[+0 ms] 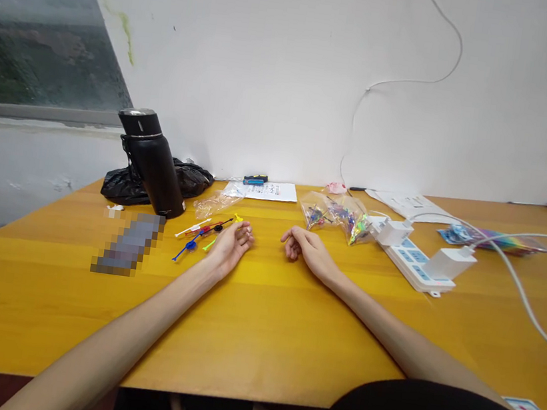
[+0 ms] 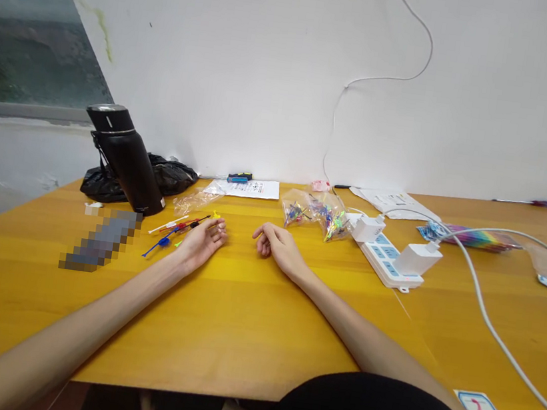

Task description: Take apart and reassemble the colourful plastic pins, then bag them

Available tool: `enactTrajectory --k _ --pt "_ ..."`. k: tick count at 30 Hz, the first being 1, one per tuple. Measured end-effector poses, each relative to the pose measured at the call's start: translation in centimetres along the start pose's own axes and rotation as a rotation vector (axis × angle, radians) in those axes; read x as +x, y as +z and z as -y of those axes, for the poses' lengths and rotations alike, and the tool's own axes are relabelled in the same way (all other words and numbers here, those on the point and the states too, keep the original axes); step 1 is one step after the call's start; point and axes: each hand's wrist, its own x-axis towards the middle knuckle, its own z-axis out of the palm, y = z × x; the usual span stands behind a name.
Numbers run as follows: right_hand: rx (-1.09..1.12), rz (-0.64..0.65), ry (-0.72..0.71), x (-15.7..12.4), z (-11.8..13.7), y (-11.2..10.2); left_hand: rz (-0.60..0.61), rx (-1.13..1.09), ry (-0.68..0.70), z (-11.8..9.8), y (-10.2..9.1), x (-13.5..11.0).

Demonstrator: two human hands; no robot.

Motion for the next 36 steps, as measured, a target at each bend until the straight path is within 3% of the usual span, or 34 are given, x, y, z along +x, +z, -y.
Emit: enactTrajectory --k 11,27,30,34,36 --pt "-0.015 0.017 -0.008 0.1 -0.3 -0.1 -0.036 -0.076 -0.036 -0.2 0.4 -0.4" --pt "-0.039 0.031 0.000 0.0 -0.1 0.0 0.038 -0.025 -0.104 0.1 0.4 -1.1" --pt "-0.050 0.037 -0.008 0.0 -0.1 0.0 0.157 0.201 0.026 0.4 0.6 -1.4" --pt "-0.135 0.022 -0.018 -0.1 0.0 0.1 0.451 0.839 0.445 0.7 0.4 -2.1" --pt "-0.257 -0.016 -0.034 -0.3 0.2 0.0 0.573 1.119 0.565 0.9 0.1 -2.5"
